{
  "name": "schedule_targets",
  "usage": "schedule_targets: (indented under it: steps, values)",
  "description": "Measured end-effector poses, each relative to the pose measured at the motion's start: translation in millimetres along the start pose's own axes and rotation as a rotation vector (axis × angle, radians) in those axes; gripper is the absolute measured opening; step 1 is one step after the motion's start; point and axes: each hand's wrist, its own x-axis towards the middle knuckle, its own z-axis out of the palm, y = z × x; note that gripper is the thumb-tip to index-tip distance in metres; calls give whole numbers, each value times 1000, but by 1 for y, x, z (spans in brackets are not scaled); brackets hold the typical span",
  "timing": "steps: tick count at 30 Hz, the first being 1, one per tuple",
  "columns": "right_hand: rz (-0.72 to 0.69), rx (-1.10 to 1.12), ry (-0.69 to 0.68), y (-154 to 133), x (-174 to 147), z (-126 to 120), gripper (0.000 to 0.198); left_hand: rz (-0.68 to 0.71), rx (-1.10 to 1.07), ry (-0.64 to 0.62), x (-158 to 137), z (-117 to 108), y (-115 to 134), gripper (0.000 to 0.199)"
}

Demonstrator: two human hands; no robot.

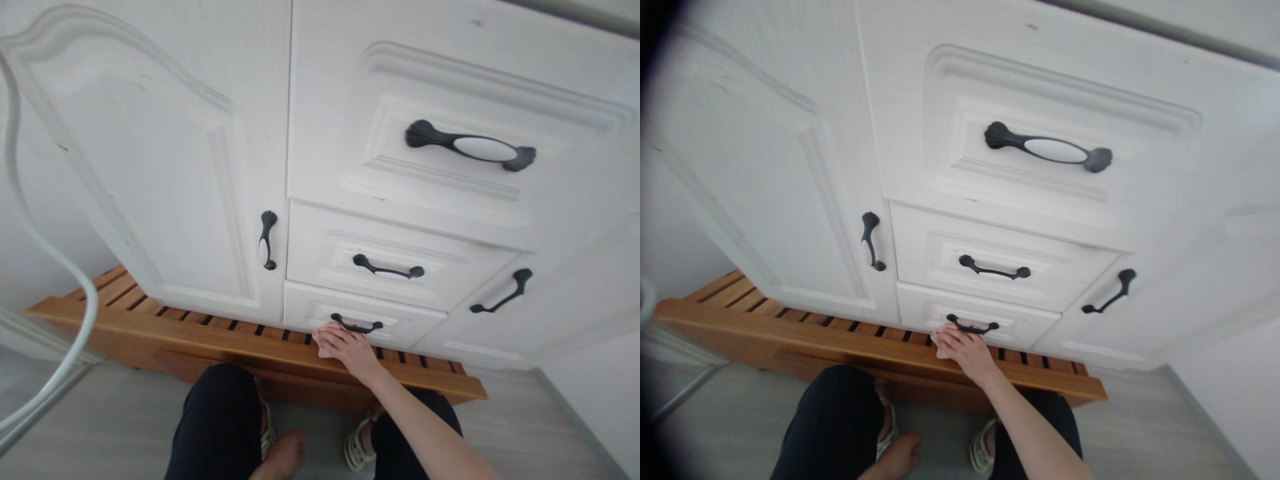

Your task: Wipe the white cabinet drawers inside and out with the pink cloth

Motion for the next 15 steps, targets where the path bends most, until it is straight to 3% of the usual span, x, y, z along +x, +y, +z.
schedule_targets:
  steps: [9,15]
  values:
    - [211,-75,-21,62,-122,-47,35,-7,99,32,1,4,1,32]
    - [390,-153,21,76,-170,-79,31,32,167,-12,-3,1,1,45]
